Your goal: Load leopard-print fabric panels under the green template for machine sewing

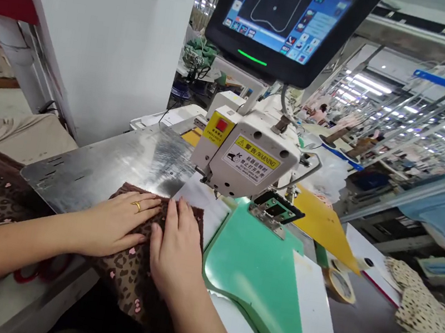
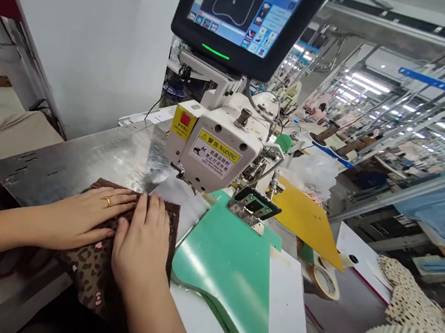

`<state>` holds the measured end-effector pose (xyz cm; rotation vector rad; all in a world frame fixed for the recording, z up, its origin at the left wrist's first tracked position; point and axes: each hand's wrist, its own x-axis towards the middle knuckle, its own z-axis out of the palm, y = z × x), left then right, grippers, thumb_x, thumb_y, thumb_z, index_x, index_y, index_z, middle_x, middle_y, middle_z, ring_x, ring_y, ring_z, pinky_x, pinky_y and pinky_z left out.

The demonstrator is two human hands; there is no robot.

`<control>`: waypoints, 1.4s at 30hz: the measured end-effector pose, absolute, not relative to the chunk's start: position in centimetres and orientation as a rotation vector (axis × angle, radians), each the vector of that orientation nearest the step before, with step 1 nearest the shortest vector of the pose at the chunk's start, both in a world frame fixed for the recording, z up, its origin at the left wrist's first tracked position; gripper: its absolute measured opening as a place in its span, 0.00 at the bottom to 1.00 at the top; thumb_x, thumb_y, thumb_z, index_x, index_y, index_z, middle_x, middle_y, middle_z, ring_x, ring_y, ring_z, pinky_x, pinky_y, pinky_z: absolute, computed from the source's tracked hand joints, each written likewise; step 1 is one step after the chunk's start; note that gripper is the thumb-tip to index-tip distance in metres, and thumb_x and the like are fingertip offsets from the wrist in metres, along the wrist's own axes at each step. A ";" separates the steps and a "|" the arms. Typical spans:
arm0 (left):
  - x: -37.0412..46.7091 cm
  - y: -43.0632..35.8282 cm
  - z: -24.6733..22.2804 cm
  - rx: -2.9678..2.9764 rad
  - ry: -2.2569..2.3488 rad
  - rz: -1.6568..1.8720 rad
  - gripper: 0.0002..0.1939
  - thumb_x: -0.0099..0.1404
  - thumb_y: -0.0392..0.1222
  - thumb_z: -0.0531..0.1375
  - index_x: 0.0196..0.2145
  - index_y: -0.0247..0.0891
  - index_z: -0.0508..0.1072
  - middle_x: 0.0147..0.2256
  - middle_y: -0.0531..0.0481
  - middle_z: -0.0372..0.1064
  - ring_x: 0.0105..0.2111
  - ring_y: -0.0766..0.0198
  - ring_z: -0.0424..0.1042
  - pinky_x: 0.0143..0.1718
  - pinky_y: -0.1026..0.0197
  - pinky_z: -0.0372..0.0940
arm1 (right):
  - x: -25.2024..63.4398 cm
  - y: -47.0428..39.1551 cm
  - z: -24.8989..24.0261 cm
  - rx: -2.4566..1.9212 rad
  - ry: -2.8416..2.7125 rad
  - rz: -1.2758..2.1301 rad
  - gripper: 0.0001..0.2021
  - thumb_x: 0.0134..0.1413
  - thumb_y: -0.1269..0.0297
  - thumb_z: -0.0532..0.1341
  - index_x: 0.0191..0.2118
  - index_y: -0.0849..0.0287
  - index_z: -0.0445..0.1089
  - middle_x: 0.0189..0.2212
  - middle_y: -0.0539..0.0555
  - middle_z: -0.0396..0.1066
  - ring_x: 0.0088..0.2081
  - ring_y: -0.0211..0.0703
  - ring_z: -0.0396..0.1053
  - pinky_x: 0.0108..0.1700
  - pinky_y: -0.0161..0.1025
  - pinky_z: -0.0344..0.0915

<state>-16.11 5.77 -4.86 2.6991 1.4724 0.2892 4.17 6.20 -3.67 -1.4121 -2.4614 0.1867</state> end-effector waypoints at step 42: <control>-18.5 -3.6 -6.7 2.622 1.607 0.961 0.09 0.66 0.36 0.58 0.40 0.42 0.78 0.43 0.49 0.78 0.46 0.58 0.74 0.51 0.54 0.64 | 13.4 -2.3 -5.5 -1.187 -2.163 0.238 0.07 0.64 0.74 0.55 0.39 0.58 0.69 0.36 0.56 0.70 0.37 0.46 0.69 0.38 0.43 0.70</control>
